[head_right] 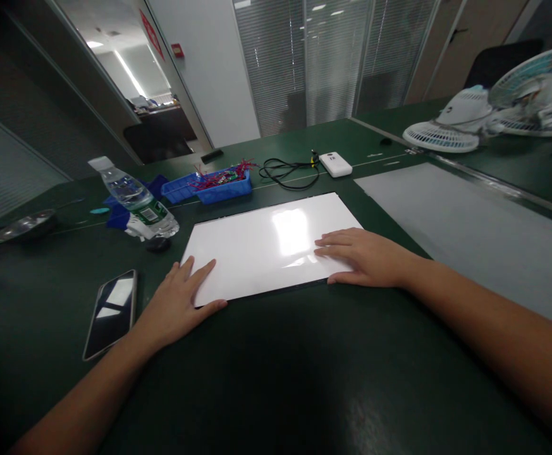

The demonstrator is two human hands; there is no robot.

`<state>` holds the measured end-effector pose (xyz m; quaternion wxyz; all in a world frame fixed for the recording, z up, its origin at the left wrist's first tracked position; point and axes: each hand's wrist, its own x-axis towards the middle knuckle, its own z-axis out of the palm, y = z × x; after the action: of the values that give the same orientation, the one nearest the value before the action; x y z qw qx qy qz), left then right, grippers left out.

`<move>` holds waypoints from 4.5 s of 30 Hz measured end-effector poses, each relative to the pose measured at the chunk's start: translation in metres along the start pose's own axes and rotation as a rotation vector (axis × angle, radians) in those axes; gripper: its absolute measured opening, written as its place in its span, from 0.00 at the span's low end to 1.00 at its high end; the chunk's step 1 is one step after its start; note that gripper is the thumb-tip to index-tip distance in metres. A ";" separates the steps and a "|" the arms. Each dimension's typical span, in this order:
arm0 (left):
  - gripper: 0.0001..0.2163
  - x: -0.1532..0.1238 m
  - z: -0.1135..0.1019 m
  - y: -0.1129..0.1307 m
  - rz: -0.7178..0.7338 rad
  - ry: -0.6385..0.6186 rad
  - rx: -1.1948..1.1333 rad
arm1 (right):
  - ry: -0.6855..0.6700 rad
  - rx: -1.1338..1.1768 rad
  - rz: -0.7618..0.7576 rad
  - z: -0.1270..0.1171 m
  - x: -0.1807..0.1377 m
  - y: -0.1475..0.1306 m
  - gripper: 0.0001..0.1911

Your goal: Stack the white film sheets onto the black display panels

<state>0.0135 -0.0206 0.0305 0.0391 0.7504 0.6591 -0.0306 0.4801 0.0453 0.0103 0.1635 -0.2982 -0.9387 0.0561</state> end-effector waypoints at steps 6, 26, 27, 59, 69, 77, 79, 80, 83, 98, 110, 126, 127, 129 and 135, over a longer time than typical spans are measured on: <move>0.49 -0.002 -0.002 0.003 -0.008 -0.007 -0.012 | 0.013 -0.015 0.009 0.000 -0.003 0.008 0.34; 0.50 0.004 0.018 -0.012 0.038 0.057 0.007 | -0.070 0.058 0.087 -0.001 -0.005 0.008 0.36; 0.50 0.004 0.019 -0.012 0.042 0.063 0.013 | -0.076 0.069 0.090 -0.001 -0.005 0.008 0.36; 0.52 0.003 0.014 -0.008 0.108 0.053 0.071 | -0.060 -0.083 0.145 0.013 0.001 -0.005 0.50; 0.53 0.003 0.011 -0.008 0.112 0.027 0.059 | 0.032 -0.215 0.585 -0.011 -0.019 0.039 0.44; 0.53 0.002 0.005 -0.002 0.065 -0.033 0.071 | -0.097 -0.336 1.245 -0.020 -0.045 0.072 0.55; 0.53 0.002 0.006 -0.003 0.067 -0.033 0.075 | -0.112 -0.336 1.164 -0.019 -0.046 0.075 0.50; 0.53 0.002 0.007 -0.003 0.068 -0.031 0.075 | -0.112 -0.343 1.124 -0.019 -0.045 0.075 0.47; 0.53 0.002 0.008 -0.004 0.072 -0.014 0.061 | -0.122 -0.350 1.070 -0.021 -0.042 0.073 0.42; 0.51 0.003 0.010 -0.007 0.080 0.011 0.057 | -0.007 -0.483 1.123 -0.046 -0.017 0.020 0.32; 0.52 0.003 0.007 -0.004 0.072 -0.012 0.049 | 0.271 -0.529 0.610 -0.028 -0.005 -0.017 0.32; 0.51 0.003 0.007 -0.004 0.071 -0.007 0.057 | 0.075 -0.057 -0.166 0.004 0.011 -0.028 0.28; 0.51 0.003 0.008 -0.004 0.071 -0.003 0.056 | 0.067 -0.035 -0.168 0.004 0.012 -0.030 0.29; 0.51 0.004 0.009 -0.004 0.070 0.003 0.055 | 0.055 0.009 -0.171 0.004 0.014 -0.033 0.30; 0.51 0.004 0.011 -0.006 0.075 0.012 0.051 | 0.080 -0.012 -0.140 -0.002 0.014 -0.032 0.27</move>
<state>0.0086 -0.0171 0.0189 0.0173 0.7756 0.6296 -0.0414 0.4528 0.0276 0.0229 0.2027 -0.2346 -0.9503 0.0270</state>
